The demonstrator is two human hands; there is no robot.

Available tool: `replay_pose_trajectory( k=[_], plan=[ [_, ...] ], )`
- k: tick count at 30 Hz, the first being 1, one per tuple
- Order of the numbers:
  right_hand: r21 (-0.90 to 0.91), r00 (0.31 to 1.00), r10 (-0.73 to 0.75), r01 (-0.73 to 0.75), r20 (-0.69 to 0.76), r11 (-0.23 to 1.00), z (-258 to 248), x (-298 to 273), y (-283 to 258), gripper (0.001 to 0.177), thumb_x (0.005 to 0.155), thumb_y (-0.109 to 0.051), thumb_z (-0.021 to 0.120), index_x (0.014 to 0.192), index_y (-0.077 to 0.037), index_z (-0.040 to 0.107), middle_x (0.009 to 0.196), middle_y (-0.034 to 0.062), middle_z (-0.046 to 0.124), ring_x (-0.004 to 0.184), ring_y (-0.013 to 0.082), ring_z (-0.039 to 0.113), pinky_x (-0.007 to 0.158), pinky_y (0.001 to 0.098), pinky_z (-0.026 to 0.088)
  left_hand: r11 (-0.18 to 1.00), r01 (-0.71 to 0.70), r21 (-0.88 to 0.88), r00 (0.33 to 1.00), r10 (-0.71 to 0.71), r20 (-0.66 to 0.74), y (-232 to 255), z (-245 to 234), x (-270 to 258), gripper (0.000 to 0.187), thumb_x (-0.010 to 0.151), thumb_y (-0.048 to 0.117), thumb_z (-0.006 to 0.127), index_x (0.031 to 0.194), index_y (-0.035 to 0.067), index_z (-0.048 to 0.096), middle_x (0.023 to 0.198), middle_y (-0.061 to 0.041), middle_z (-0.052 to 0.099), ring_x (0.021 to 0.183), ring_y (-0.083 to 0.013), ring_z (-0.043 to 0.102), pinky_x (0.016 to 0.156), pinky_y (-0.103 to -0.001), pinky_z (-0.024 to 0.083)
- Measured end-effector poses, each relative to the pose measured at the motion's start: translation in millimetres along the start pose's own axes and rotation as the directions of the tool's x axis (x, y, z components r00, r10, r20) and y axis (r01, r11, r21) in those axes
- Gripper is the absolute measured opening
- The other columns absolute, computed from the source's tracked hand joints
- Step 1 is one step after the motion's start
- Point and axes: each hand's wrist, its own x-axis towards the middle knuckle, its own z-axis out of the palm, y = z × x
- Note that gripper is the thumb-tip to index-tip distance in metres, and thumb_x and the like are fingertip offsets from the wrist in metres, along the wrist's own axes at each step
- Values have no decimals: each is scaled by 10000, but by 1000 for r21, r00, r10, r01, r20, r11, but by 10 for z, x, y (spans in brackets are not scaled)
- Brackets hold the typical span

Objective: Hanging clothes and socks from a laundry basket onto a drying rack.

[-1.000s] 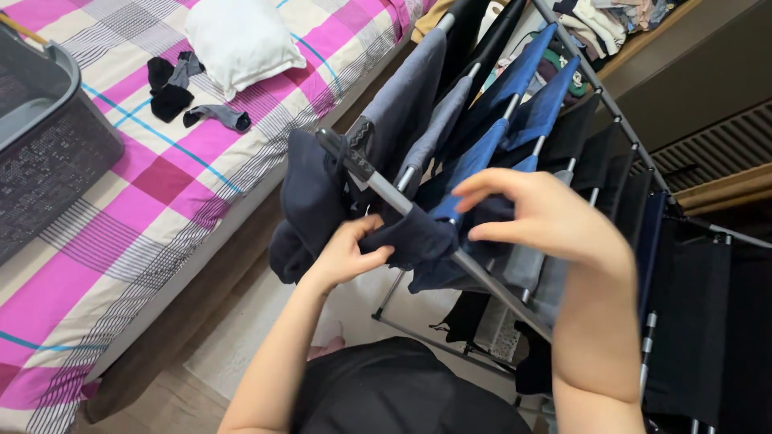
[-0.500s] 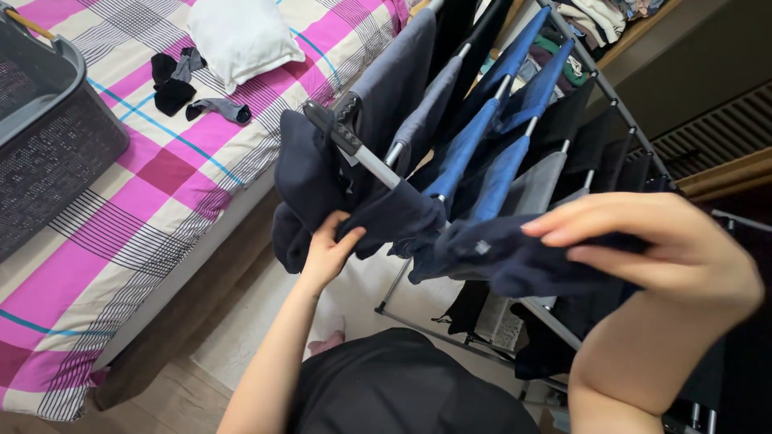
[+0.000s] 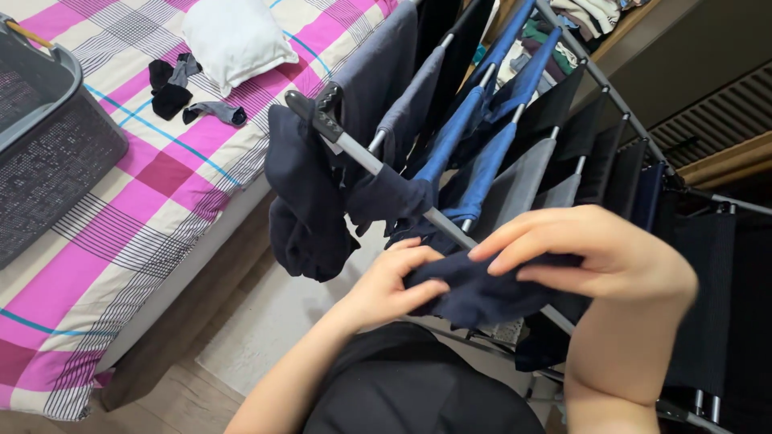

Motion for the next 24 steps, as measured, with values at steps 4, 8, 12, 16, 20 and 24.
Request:
replay_pose_trajectory(
  k=[4, 8, 12, 16, 20, 24],
  plan=[
    [-93, 864, 330, -391, -381, 916, 62, -254, 6, 374, 773, 36, 715, 1141, -33, 722, 1127, 88, 760, 1016, 197, 743, 847, 302, 586, 878, 413, -240, 910, -407, 77, -291, -48, -283, 205, 881, 87, 767, 1052, 62, 656, 925, -18, 669, 881, -109, 620, 823, -282, 484],
    [88, 439, 623, -769, -648, 633, 167, -516, 358, 210, 771, 12, 791, 980, -2, 778, 873, 105, 768, 805, 182, 709, 722, 307, 531, 761, 449, -469, 836, -543, -81, -355, -195, -421, 150, 882, 31, 676, 997, 70, 589, 939, 29, 605, 851, -42, 559, 745, -210, 477],
    [269, 483, 579, -566, -657, 779, 250, -1193, 1114, 129, 789, -3, 828, 868, 30, 732, 792, 109, 701, 774, 159, 636, 698, 279, 487, 768, 383, -513, 794, -558, -243, -376, -232, -416, 183, 838, -11, 607, 996, 68, 559, 954, 22, 571, 868, -56, 534, 767, -212, 457],
    [514, 587, 325, 185, -741, 837, 313, -1444, 1434, 178, 883, -37, 823, 896, -7, 648, 836, 73, 651, 771, 131, 623, 724, 247, 505, 747, 226, -626, 821, -492, -290, -548, -271, -521, 222, 784, -42, 546, 979, 61, 521, 927, -11, 540, 895, -106, 530, 822, -245, 447],
    [522, 509, 224, 576, -831, 629, 261, -1811, 1898, 287, 1027, -97, 806, 858, -41, 581, 837, 65, 593, 731, 138, 583, 673, 251, 487, 490, 35, -871, 859, -460, -224, -442, -304, -471, 233, 770, -41, 553, 970, 66, 501, 860, -25, 501, 849, -145, 501, 788, -281, 426],
    [518, 447, 272, 651, -852, 554, 211, -1970, 2090, 303, 1073, -182, 804, 902, -72, 580, 863, 30, 561, 764, 139, 573, 764, 312, 523, 273, -84, -958, 859, -467, -208, -299, -386, -426, 292, 781, -65, 602, 976, 111, 475, 818, 6, 465, 811, -133, 488, 768, -277, 432]
  ],
)
